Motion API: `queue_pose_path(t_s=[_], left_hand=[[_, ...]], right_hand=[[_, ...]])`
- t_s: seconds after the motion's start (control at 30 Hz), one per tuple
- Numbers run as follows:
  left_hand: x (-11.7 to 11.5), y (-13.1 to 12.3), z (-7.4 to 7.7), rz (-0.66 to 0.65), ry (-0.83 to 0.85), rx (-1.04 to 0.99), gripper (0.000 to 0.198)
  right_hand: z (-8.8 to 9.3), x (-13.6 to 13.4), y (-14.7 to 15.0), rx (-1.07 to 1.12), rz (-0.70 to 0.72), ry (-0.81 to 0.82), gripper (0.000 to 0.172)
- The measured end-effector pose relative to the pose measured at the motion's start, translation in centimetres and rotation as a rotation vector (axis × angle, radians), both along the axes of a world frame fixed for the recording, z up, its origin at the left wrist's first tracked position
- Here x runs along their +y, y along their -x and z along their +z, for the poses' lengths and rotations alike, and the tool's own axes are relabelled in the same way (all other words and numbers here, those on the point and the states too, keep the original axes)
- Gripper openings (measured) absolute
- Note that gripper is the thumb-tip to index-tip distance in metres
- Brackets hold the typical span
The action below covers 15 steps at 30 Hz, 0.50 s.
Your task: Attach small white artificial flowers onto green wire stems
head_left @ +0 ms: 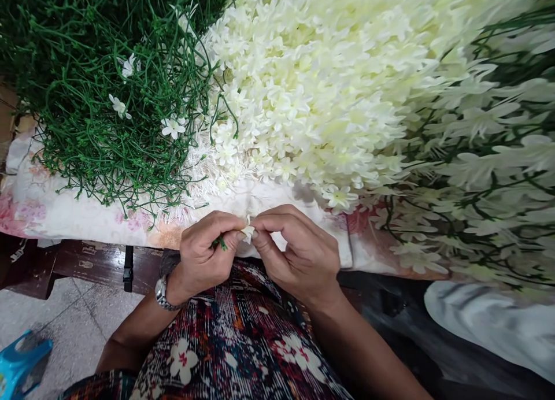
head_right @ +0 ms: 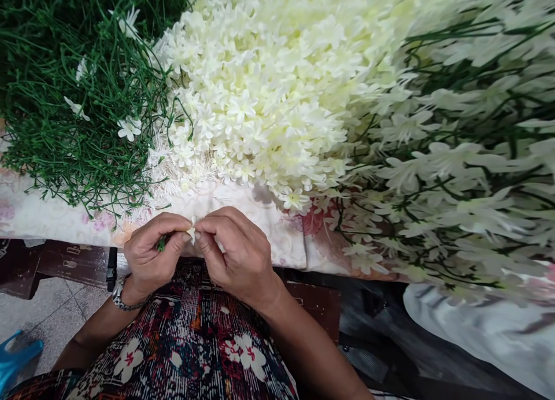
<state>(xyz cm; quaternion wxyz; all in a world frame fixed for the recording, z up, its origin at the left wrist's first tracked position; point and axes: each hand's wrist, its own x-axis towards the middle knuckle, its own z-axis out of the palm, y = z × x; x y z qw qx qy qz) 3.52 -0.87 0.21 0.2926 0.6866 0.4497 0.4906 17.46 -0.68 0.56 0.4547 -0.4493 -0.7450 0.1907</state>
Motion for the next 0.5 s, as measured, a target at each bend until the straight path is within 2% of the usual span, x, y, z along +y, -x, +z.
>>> queue_pose_path(t_s=[0.3, 0.5], left_hand=[[-0.04, -0.08, -0.08, -0.006, 0.009, -0.013, 0.016], [0.11, -0.12, 0.19, -0.027, 0.023, -0.004, 0.016]], right_hand=[[-0.31, -0.31, 0.56, 0.069, -0.069, 0.081, 0.009], [-0.36, -0.27, 0.3, 0.096, -0.031, 0.141, 0.008]])
